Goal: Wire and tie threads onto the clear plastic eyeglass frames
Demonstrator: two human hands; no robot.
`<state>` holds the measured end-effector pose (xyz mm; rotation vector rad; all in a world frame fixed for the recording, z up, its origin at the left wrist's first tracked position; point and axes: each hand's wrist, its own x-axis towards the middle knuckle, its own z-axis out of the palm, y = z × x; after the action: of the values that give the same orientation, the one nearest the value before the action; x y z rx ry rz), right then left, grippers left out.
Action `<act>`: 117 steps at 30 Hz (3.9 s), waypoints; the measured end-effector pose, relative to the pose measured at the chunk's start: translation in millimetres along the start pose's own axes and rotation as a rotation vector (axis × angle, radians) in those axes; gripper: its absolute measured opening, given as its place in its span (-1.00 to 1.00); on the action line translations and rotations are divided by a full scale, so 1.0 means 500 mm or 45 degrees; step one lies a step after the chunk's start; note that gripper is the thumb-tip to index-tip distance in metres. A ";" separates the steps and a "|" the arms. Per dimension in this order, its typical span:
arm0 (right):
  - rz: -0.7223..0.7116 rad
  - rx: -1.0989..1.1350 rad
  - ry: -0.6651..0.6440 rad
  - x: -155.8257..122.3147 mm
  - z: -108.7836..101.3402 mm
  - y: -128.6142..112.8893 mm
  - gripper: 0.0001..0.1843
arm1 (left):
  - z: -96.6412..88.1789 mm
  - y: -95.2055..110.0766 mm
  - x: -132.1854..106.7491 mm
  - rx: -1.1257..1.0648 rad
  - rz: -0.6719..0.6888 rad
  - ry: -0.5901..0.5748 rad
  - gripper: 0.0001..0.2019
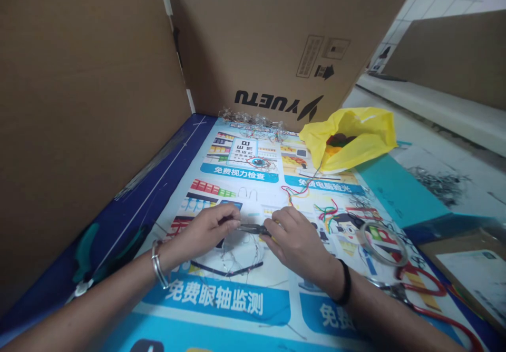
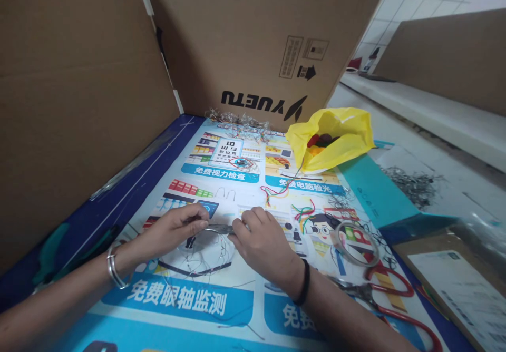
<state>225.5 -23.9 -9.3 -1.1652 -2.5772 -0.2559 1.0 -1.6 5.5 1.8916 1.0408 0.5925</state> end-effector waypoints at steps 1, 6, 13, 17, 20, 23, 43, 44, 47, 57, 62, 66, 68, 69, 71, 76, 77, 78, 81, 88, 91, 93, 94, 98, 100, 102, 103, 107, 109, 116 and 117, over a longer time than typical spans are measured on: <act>-0.013 -0.003 0.006 0.000 0.002 0.002 -0.81 | 0.000 0.000 0.000 -0.006 0.002 -0.006 -0.87; -0.057 -0.005 0.021 -0.001 0.005 0.010 -0.82 | 0.000 -0.003 0.000 -0.032 0.033 -0.010 -0.87; -0.030 0.029 -0.008 -0.004 0.010 0.010 -0.82 | 0.001 -0.008 0.001 -0.060 0.020 -0.057 -0.86; -0.009 0.023 -0.016 -0.007 0.013 0.007 -0.83 | -0.001 -0.008 0.002 -0.044 -0.012 -0.066 -0.85; 0.012 0.024 -0.027 -0.009 0.014 0.004 -0.83 | -0.002 -0.007 0.001 -0.032 -0.048 -0.068 -0.87; 0.016 0.043 -0.010 -0.010 0.014 0.003 -0.81 | -0.002 -0.008 0.002 -0.032 -0.067 -0.065 -0.91; 0.132 0.331 0.032 -0.011 0.014 0.001 -0.82 | 0.001 -0.014 0.000 -0.034 -0.064 -0.050 -0.93; 0.133 0.336 0.035 -0.011 0.015 0.000 -0.82 | 0.002 -0.013 0.000 -0.030 -0.062 -0.051 -0.93; 0.145 0.340 0.028 -0.010 0.017 -0.002 -0.82 | 0.002 -0.012 0.000 -0.019 -0.077 -0.060 -0.92; 0.166 0.314 0.002 -0.015 0.007 -0.005 -0.82 | 0.002 -0.015 0.001 -0.003 -0.066 -0.038 -0.90; 0.208 0.289 -0.035 -0.015 0.007 -0.010 -0.81 | 0.002 -0.012 0.000 0.007 -0.067 -0.033 -0.91; 0.219 0.295 -0.043 -0.014 0.008 -0.012 -0.82 | 0.004 -0.011 0.000 0.004 -0.059 -0.030 -0.92; 0.221 0.321 -0.036 -0.015 0.008 -0.013 -0.81 | 0.004 -0.011 0.000 0.004 -0.047 -0.027 -0.92; 0.223 0.340 -0.032 -0.015 0.009 -0.013 -0.81 | 0.005 -0.011 0.000 0.007 -0.045 -0.025 -0.92; 0.230 0.371 -0.037 -0.015 0.010 -0.014 -0.81 | 0.005 -0.011 0.000 0.017 -0.049 -0.025 -0.93; 0.259 0.363 -0.058 -0.016 0.016 -0.015 -0.81 | 0.005 -0.012 0.000 0.015 -0.063 -0.041 -0.93; 0.256 0.355 -0.049 -0.017 0.017 -0.015 -0.81 | 0.005 -0.014 0.000 0.003 -0.066 -0.046 -0.93; 0.251 0.347 -0.037 -0.017 0.018 -0.014 -0.80 | 0.005 -0.015 -0.001 -0.010 -0.070 -0.050 -0.93; 0.243 0.329 -0.004 -0.020 0.021 -0.012 -0.81 | 0.002 -0.019 -0.001 -0.035 -0.075 -0.078 -0.92; 0.264 0.350 0.013 -0.023 0.025 -0.009 -0.81 | -0.001 -0.022 0.003 0.071 -0.015 -0.136 -0.88; 0.269 0.371 0.019 -0.024 0.026 -0.009 -0.82 | -0.001 -0.026 0.003 0.084 -0.004 -0.137 -0.87; 0.268 0.383 0.017 -0.024 0.027 -0.009 -0.81 | -0.001 -0.026 0.002 0.094 -0.017 -0.129 -0.87; 0.266 0.386 0.016 -0.025 0.028 -0.009 -0.81 | -0.001 -0.025 0.002 0.097 -0.026 -0.125 -0.88; 0.269 0.387 0.008 -0.024 0.029 -0.008 -0.80 | 0.000 -0.021 0.002 0.103 -0.032 -0.112 -0.88; 0.270 0.389 0.009 -0.025 0.030 -0.009 -0.80 | 0.000 -0.022 0.003 0.108 -0.028 -0.110 -0.88; 0.257 0.394 0.020 -0.025 0.031 -0.010 -0.81 | 0.001 -0.023 0.005 0.113 -0.028 -0.110 -0.88; 0.250 0.396 0.029 -0.025 0.032 -0.010 -0.82 | 0.001 -0.023 0.005 0.114 -0.027 -0.113 -0.88; 0.212 0.405 0.025 -0.023 0.033 -0.010 -0.80 | -0.001 -0.019 0.006 0.128 -0.017 -0.123 -0.87; 0.182 0.418 0.010 -0.022 0.030 -0.009 -0.79 | -0.001 -0.017 0.005 0.144 -0.009 -0.139 -0.85; 0.014 0.241 -0.085 -0.004 0.003 0.004 -0.81 | 0.003 -0.017 0.004 0.281 0.067 -0.165 -0.82; -0.015 0.178 -0.099 -0.001 0.000 0.007 -0.81 | 0.003 -0.016 0.004 0.299 0.069 -0.171 -0.81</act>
<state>228.7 -22.1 -9.2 -1.1305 -2.6218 -0.0326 -0.2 1.4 -2.3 2.1385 1.0094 0.3801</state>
